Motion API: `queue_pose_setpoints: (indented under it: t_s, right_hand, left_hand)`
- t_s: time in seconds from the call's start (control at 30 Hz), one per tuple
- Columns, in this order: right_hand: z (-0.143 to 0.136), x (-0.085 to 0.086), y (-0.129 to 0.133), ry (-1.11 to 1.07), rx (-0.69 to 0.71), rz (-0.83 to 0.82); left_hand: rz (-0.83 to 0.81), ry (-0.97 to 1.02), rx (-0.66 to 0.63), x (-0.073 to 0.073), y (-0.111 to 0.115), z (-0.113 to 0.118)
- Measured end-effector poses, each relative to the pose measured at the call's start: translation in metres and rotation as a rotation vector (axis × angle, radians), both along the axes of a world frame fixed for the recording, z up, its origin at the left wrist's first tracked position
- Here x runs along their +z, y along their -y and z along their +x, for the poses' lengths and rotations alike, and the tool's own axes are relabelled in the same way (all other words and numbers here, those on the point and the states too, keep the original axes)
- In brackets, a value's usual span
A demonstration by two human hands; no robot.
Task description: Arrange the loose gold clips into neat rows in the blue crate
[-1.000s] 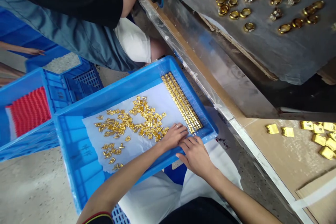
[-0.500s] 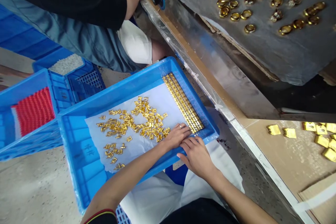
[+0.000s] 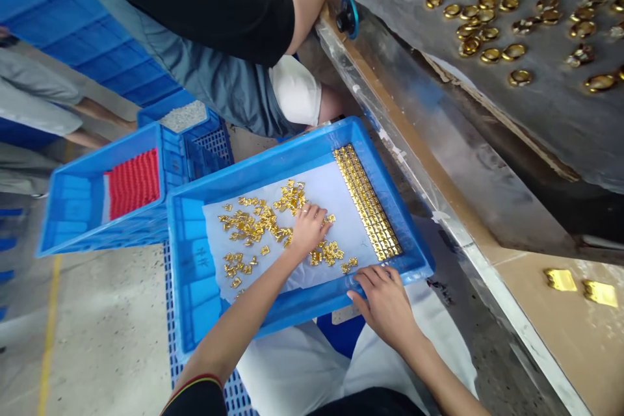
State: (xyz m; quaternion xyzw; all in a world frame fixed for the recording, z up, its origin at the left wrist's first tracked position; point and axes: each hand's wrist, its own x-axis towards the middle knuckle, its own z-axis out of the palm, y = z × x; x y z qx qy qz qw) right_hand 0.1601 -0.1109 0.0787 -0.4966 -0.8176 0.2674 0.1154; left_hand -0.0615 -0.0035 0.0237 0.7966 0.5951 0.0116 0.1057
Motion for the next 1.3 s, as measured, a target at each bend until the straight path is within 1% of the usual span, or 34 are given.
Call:
queue_pose_setpoints:
  t_s: [0.1, 0.17, 0.23, 0.4, 0.47, 0.5, 0.57, 0.67, 0.73, 0.8, 0.87, 1.03, 1.17, 1.3]
  right_hand:
    - [-0.001, -0.001, 0.001, -0.005, -0.017, 0.026]
    - [-0.002, -0.002, 0.002, -0.013, -0.028, 0.038]
    - [-0.003, -0.004, 0.002, -0.031, -0.046, 0.049]
    - [-0.008, -0.009, 0.002, -0.047, -0.099, 0.078]
    - [-0.008, -0.013, 0.002, -0.029, -0.085, 0.098]
    - [-0.008, -0.015, 0.002, -0.020, -0.081, 0.116]
    - [-0.005, -0.020, 0.001, 0.008, -0.049, 0.138]
    - [0.001, -0.026, 0.001, 0.084, 0.033, 0.142]
    - [0.004, -0.029, 0.001, 0.119, 0.092, 0.143]
    - [0.006, -0.031, 0.001, 0.122, 0.109, 0.151]
    - [0.006, -0.032, 0.001, 0.121, 0.100, 0.151]
    - [0.004, -0.031, 0.003, 0.120, 0.090, 0.163]
    - [0.000, -0.032, 0.006, 0.132, 0.028, 0.161]
    - [-0.003, -0.032, 0.008, 0.107, 0.000, 0.154]
  left_hand:
    - [-0.047, -0.045, -0.097, -0.005, -0.010, 0.004]
    - [-0.039, -0.060, -0.102, -0.008, -0.026, 0.004]
    - [-0.012, -0.074, -0.070, -0.011, -0.050, 0.000]
    - [0.037, -0.060, 0.041, -0.013, -0.124, -0.010]
    - [0.040, -0.047, 0.082, -0.013, -0.145, -0.009]
    - [0.042, -0.039, 0.108, -0.013, -0.151, -0.009]
    - [0.056, -0.018, 0.173, -0.016, -0.153, -0.010]
    - [0.084, 0.037, 0.265, -0.026, -0.141, -0.015]
    - [0.078, 0.067, 0.286, -0.032, -0.134, -0.017]
    - [0.052, 0.071, 0.285, -0.037, -0.133, -0.016]
    - [0.028, 0.052, 0.290, -0.038, -0.138, -0.011]
    - [0.013, 0.034, 0.365, -0.031, -0.158, 0.007]
    - [0.049, 0.056, 0.417, -0.031, -0.162, 0.017]
    - [0.062, 0.054, 0.440, -0.032, -0.165, 0.026]
